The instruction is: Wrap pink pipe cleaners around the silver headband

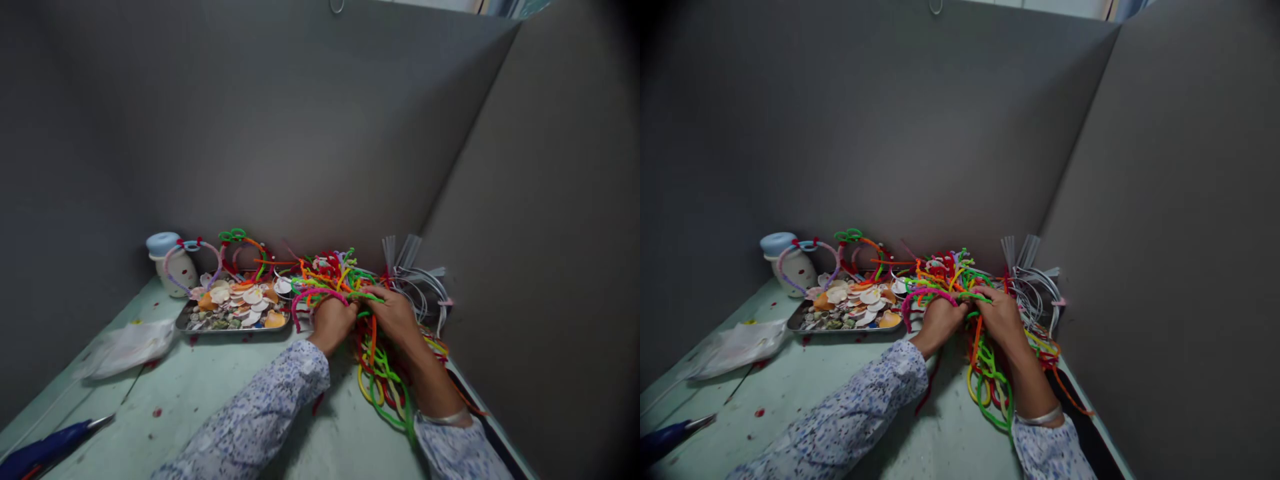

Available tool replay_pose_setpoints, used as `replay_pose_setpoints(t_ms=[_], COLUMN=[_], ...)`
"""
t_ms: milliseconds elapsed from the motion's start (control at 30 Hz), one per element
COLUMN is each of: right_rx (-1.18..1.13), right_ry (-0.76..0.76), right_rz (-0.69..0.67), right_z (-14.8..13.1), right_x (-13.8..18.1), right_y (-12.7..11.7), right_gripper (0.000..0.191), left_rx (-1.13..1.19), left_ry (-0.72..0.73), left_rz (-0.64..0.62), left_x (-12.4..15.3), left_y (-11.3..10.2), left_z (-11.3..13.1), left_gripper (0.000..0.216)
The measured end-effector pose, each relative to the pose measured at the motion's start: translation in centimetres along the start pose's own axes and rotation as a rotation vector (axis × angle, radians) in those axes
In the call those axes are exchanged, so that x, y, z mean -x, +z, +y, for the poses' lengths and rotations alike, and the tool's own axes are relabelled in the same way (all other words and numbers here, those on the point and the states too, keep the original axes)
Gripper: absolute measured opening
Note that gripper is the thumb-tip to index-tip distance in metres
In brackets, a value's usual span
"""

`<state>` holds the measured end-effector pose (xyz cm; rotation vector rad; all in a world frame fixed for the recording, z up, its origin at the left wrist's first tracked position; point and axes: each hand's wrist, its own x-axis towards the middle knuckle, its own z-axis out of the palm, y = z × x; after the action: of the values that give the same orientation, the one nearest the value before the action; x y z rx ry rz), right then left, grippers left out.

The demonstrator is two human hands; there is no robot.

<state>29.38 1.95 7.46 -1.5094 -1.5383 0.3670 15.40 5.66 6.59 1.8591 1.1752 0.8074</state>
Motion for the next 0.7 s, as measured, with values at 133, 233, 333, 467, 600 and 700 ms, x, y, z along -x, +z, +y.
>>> replay_pose_setpoints(t_ms=[133, 233, 333, 467, 600, 700], right_rx=[0.077, 0.146, 0.274, 0.501, 0.626, 0.677], right_ry=[-0.086, -0.096, -0.027, 0.082, 0.108, 0.101], right_rz=[0.038, 0.059, -0.012, -0.194, -0.229, -0.216], right_z=[-0.8, -1.0, -0.4, 0.4, 0.3, -0.2], right_x=[0.0, 0.0, 0.2, 0.7, 0.8, 0.9], right_y=[0.1, 0.1, 0.1, 0.4, 0.4, 0.3], right_gripper=[0.026, 0.029, 0.051, 0.056, 0.047, 0.045], left_rx=[0.051, 0.089, 0.081, 0.067, 0.084, 0.092], left_ry=[0.089, 0.113, 0.092, 0.027, -0.022, -0.028], left_rz=[0.089, 0.091, 0.122, 0.169, 0.217, 0.246], left_x=[-0.6, -1.0, -1.3, -1.6, -1.9, -2.0], left_y=[0.4, 0.3, -0.2, -0.6, -0.7, -0.9], left_z=[0.6, 0.4, -0.2, -1.1, -1.4, -1.4], left_gripper=[0.020, 0.019, 0.018, 0.016, 0.019, 0.020])
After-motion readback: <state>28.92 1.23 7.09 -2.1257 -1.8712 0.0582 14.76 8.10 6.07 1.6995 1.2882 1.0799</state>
